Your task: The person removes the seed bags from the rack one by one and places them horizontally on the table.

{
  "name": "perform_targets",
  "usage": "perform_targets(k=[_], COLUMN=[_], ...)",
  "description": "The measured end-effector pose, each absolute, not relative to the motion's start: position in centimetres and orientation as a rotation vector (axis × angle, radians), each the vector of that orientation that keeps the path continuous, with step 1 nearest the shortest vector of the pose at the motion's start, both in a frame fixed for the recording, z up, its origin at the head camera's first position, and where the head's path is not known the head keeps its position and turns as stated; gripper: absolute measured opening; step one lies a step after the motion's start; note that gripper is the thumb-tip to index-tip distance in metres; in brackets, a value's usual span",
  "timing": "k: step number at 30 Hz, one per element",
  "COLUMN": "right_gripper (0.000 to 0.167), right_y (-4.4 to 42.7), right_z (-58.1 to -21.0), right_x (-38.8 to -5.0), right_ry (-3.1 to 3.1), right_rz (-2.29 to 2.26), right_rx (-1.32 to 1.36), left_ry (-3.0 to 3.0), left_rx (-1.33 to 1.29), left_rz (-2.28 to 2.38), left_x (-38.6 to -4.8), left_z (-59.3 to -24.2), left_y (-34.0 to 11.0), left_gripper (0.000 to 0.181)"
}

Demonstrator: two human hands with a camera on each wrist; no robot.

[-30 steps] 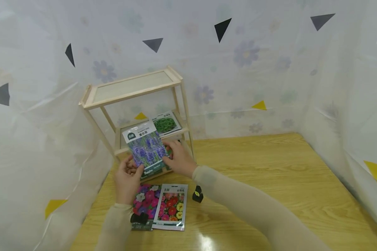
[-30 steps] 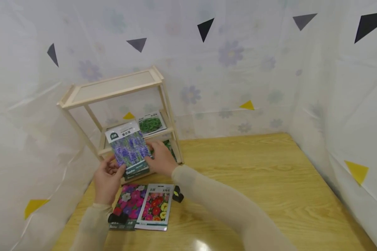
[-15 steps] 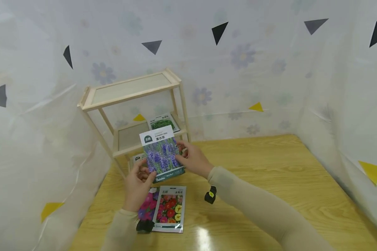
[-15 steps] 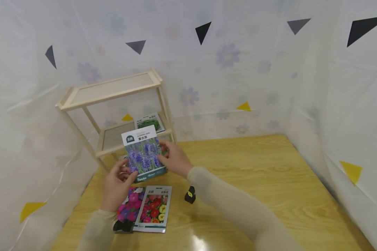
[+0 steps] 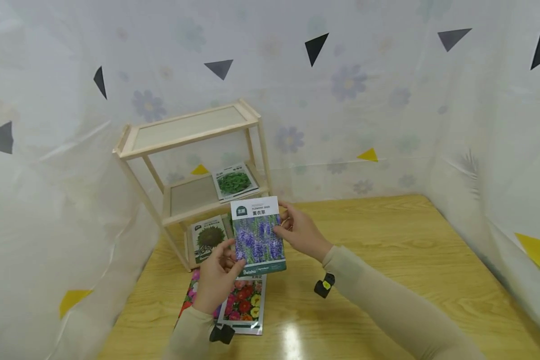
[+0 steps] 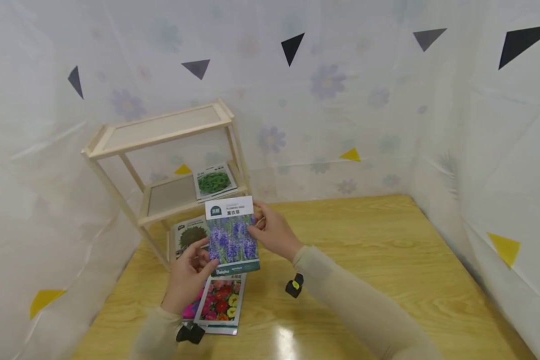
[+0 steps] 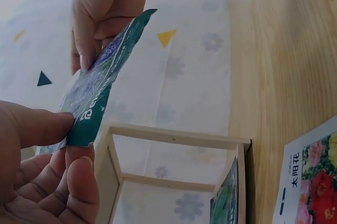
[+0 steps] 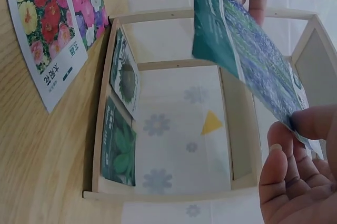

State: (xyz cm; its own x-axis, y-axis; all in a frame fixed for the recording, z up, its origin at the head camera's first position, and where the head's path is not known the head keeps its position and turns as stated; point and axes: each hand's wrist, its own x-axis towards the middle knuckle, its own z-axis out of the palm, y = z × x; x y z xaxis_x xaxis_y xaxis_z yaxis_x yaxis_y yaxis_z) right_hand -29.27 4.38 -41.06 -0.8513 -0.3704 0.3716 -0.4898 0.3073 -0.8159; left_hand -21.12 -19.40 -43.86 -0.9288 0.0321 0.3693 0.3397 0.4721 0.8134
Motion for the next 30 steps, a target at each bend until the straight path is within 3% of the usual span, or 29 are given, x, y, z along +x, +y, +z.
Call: perform_targets(k=[5,12,23,30], right_gripper=[0.078,0.073,0.069,0.066], right_y=[5.8,7.7,9.6,9.8], right_z=[-41.9,-43.1,-45.2,-45.7], right_x=[-28.9,-28.4,-27.9,-27.5], right_ry=[-2.432,-2.453,-2.471,-2.482], right_rz=[1.598,1.59,1.836,1.974], right_rx=[0.781,0.757,0.645,0.53], left_ry=[-2.467,-2.545,-2.748,-2.672], left_rx=[-0.364,-0.466,-0.625,-0.81], left_rz=[-1.403,-1.31,-1.199,-0.755], left_x=[-20.6,-20.1,-18.9,-18.4], left_z=[-44.6,-45.0,-45.5,-45.8], left_y=[-18.6,-17.7,-16.7,-16.5], left_gripper=[0.053,0.057,0.092,0.076])
